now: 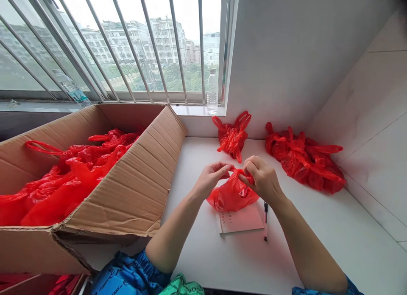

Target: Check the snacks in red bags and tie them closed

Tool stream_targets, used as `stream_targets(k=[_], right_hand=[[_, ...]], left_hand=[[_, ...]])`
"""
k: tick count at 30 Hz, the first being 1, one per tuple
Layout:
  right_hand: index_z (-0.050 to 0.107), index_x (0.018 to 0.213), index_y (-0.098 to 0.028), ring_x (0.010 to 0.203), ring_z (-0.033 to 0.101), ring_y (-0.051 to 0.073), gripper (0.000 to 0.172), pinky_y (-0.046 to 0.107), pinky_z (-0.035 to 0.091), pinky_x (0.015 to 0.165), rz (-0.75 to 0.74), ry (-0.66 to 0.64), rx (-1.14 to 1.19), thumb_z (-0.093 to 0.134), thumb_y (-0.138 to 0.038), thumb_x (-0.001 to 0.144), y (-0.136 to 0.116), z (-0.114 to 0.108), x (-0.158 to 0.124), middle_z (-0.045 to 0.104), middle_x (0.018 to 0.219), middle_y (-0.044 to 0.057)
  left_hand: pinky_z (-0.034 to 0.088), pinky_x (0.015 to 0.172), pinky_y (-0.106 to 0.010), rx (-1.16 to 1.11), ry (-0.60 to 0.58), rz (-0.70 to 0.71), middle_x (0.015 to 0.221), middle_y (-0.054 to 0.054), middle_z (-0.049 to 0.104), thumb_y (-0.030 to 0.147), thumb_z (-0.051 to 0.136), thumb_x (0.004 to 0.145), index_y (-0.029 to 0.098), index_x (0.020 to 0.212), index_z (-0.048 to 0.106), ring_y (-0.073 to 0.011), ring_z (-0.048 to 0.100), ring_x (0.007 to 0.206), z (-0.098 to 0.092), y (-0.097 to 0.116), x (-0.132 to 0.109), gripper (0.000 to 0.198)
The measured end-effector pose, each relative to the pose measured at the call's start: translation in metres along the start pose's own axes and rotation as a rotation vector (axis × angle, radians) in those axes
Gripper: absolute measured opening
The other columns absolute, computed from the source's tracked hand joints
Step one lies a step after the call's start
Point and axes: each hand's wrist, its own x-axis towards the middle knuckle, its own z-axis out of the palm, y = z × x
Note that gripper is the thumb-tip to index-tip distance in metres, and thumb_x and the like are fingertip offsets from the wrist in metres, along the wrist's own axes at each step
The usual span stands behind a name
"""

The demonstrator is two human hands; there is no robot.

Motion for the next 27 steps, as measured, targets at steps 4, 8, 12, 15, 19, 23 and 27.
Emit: stream_targets(k=[4,8,12,15,19,23,27], right_hand=[[0.044,0.067,-0.023,0.072,0.047,0.018,0.037,0.033,0.040,0.069,0.122,-0.067,0.149,0.046,-0.039,0.100,0.016,-0.005,-0.028,0.050,0.076,0.002],[0.042,0.061,-0.022,0.065,0.049,0.016,0.047,0.030,0.042,0.061,0.393,-0.315,0.407,0.044,-0.048,0.100,0.042,-0.016,-0.062,0.047,0.071,0.000],[0.062,0.106,-0.026,0.112,0.061,0.026,0.034,0.035,0.054,0.079,0.495,-0.364,0.489,0.061,-0.056,0.089,0.049,-0.016,-0.071,0.060,0.124,0.007],[0.028,0.153,-0.037,0.147,0.033,0.032,0.084,0.050,0.045,0.107,0.411,-0.426,0.431,0.068,-0.059,0.083,0.036,0.004,-0.065,0.025,0.164,0.008],[0.007,0.160,-0.034,0.153,0.019,0.032,0.099,0.056,0.026,0.122,0.259,-0.417,0.343,0.065,-0.060,0.085,0.023,0.044,-0.067,0.019,0.167,0.009],[0.000,0.161,-0.029,0.152,0.021,0.031,0.100,0.055,0.024,0.123,0.217,-0.445,0.253,0.060,-0.062,0.087,0.025,0.070,-0.077,0.020,0.166,0.011],[0.003,0.162,-0.025,0.153,0.018,0.029,0.099,0.054,0.020,0.124,0.225,-0.499,0.156,0.056,-0.064,0.088,0.026,0.079,-0.081,0.019,0.166,0.010]], left_hand=[[0.053,0.081,-0.031,0.200,0.333,0.170,0.096,-0.008,0.073,0.048,0.071,0.082,0.014,0.096,0.075,-0.0174,0.064,0.087,-0.027,-0.022,0.007,0.036],[0.052,0.084,-0.034,0.295,0.526,0.193,0.098,-0.010,0.071,0.048,0.063,0.087,0.013,0.100,0.071,-0.0192,0.064,0.090,-0.056,-0.051,0.006,0.038],[0.050,0.094,-0.040,0.425,0.471,0.169,0.120,-0.013,0.064,0.051,0.055,0.093,0.018,0.138,0.052,-0.0228,0.062,0.108,-0.043,-0.061,-0.011,0.056],[0.041,0.107,-0.052,0.780,0.322,0.204,0.141,-0.015,0.050,0.053,0.049,0.096,0.028,0.151,0.038,-0.0288,0.051,0.128,-0.012,-0.057,-0.023,0.061],[0.027,0.115,-0.061,1.151,0.183,0.302,0.151,-0.012,0.039,0.049,0.045,0.099,0.035,0.148,0.044,-0.0327,0.039,0.138,0.016,-0.057,-0.023,0.051],[0.023,0.118,-0.060,1.283,0.131,0.233,0.155,-0.013,0.038,0.045,0.042,0.100,0.031,0.150,0.042,-0.0328,0.029,0.147,0.013,-0.075,-0.013,0.051],[0.022,0.120,-0.058,1.327,0.103,0.177,0.159,-0.013,0.034,0.042,0.038,0.102,0.028,0.153,0.037,-0.0317,0.025,0.150,0.003,-0.094,-0.008,0.053]])
